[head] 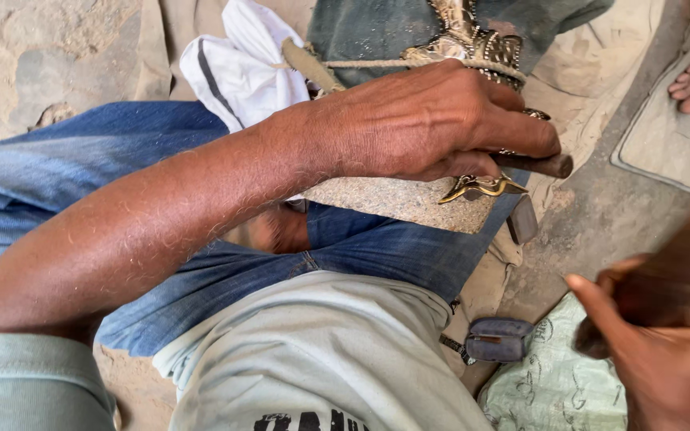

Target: The person sits cross-legged on the ground and uses a hammer and chisel to shape a decorative metal object resting on a stone block. They repeatedly strike the chisel to refine the object's surface and edges.

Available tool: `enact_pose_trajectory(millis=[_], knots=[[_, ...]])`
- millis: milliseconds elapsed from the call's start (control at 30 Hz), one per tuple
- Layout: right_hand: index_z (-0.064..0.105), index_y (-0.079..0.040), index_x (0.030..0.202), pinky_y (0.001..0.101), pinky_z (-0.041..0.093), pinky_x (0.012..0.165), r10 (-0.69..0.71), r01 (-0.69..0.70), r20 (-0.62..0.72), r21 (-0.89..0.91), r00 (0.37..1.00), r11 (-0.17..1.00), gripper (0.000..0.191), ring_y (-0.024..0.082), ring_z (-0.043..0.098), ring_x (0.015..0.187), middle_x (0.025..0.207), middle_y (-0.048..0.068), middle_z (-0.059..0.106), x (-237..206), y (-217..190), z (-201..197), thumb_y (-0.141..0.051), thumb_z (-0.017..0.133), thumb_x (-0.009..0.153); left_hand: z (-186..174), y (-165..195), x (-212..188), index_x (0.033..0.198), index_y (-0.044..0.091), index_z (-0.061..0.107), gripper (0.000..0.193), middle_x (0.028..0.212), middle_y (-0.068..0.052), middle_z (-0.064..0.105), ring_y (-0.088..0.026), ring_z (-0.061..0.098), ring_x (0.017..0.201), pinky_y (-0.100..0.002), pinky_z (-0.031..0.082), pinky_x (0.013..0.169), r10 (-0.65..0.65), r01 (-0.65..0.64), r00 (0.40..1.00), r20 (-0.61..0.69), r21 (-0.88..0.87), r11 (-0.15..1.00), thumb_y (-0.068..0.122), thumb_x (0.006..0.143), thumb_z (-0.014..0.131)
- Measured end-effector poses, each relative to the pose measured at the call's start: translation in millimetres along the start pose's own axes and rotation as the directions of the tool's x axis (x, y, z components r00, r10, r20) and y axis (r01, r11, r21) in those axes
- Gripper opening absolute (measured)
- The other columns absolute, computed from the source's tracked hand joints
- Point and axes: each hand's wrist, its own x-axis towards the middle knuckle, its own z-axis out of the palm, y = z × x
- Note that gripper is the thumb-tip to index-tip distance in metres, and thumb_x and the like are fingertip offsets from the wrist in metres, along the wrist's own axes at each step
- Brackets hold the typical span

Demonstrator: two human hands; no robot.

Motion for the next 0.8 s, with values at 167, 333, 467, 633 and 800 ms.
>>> enact_pose_trajectory(millis=[167,333,467,633,800], knots=[[0.055,-0.014,0.114,0.0294,0.062,0.081,0.231,-0.208,-0.007,0.407,0.973,0.889,0.026,0.014,0.073,0.094,0.091,0.003,0.066,-10,0,-13,-0.006,0.067,0.093,2,3,-4,0.137,0.016,0.06,0.043,0.115,-0.01,0.072,-0.031,0.075,0.095,-0.046,0.059,0.074,-0.087,0.086,0.996,0.032,0.029,0.996,0.022,0.096,0.074],[0.059,0.001,0.106,0.0382,0.06,0.079,0.127,-0.1,0.127,-0.199,0.984,0.975,0.018,0.024,0.074,0.079,0.083,0.015,0.068,3,0,-16,-0.002,0.073,0.096,4,11,-4,0.138,0.018,0.059,0.045,0.116,-0.01,0.072,-0.028,0.076,0.092,-0.043,0.06,0.07,-0.187,0.185,0.982,0.042,0.042,0.982,0.022,0.095,0.072],[0.064,-0.001,0.104,0.0347,0.06,0.073,0.237,-0.106,0.38,-0.335,0.894,0.936,0.015,0.021,0.07,0.074,0.085,0.012,0.068,20,2,-19,-0.003,0.073,0.093,3,9,-7,0.138,0.017,0.059,0.045,0.115,-0.011,0.072,-0.031,0.075,0.095,-0.046,0.059,0.074,-0.132,0.13,0.991,0.034,0.064,0.989,0.025,0.096,0.073],[0.061,0.008,0.106,0.0317,0.057,0.072,-0.078,0.111,0.132,-0.269,0.988,0.957,0.029,0.021,0.067,0.078,0.091,0.016,0.065,11,8,-18,-0.001,0.08,0.085,1,8,-7,0.138,0.017,0.06,0.041,0.116,-0.011,0.072,-0.032,0.075,0.093,-0.046,0.058,0.073,-0.113,0.112,0.992,0.058,0.017,0.994,0.024,0.099,0.072],[0.06,0.01,0.107,0.0307,0.055,0.068,-0.122,0.152,0.125,-0.267,0.985,0.952,0.036,0.02,0.067,0.076,0.088,0.017,0.066,5,6,-11,0.002,0.084,0.081,-3,12,-5,0.138,0.018,0.06,0.042,0.113,-0.012,0.072,-0.034,0.075,0.094,-0.049,0.057,0.075,-0.139,0.139,0.988,0.074,-0.002,0.99,0.022,0.098,0.071]])
